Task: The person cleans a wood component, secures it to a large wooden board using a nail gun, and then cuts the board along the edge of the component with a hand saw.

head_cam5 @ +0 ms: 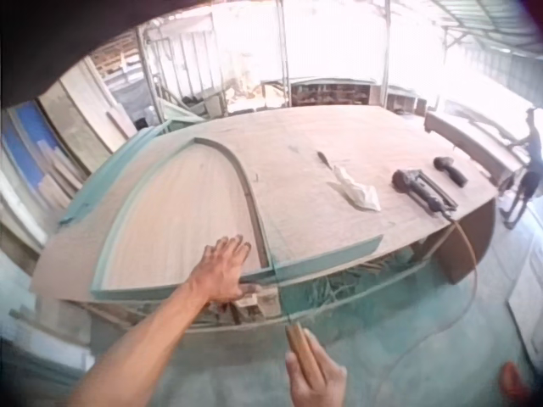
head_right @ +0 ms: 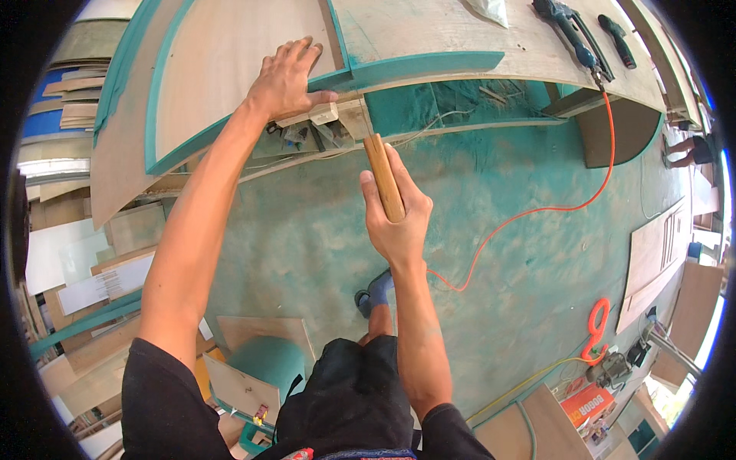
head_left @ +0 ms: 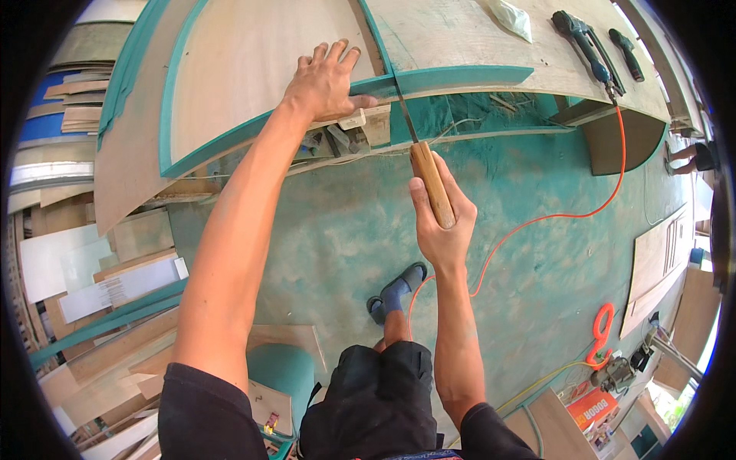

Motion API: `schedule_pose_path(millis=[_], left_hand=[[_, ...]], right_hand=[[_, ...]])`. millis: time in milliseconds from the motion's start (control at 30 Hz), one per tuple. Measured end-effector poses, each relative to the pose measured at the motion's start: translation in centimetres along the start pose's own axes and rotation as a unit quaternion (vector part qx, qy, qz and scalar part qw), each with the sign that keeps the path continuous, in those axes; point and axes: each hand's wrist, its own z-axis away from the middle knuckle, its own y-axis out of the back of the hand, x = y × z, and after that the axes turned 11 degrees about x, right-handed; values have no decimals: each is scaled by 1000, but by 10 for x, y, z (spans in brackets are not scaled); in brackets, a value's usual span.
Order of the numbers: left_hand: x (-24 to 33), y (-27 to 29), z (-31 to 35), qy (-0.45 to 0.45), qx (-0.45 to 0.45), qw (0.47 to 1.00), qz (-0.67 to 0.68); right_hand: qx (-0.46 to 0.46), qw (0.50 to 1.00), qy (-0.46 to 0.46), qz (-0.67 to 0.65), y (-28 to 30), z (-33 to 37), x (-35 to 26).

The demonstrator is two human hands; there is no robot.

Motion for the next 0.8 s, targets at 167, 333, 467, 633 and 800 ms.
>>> schedule_pose_path(millis=[167, 333, 467, 633, 800], left_hand=[[-4, 9, 6, 18, -35, 999, 10], [-3, 4, 6, 15, -9, 1000, -8], [-1, -2, 5, 8, -11, 1000, 13], [-4, 3, 8, 11, -20, 1000, -9], [-3, -1, 3, -8, -4, 1000, 14]], right_hand=[[33, 994, 101, 1, 28, 50, 12], [12, 999, 45, -22, 8, 25, 6], [-1, 1000, -25, -15, -1, 5, -3], [33, 992, 122, -23, 43, 66, 26], [1, 999, -34, -42, -5, 10, 13]])
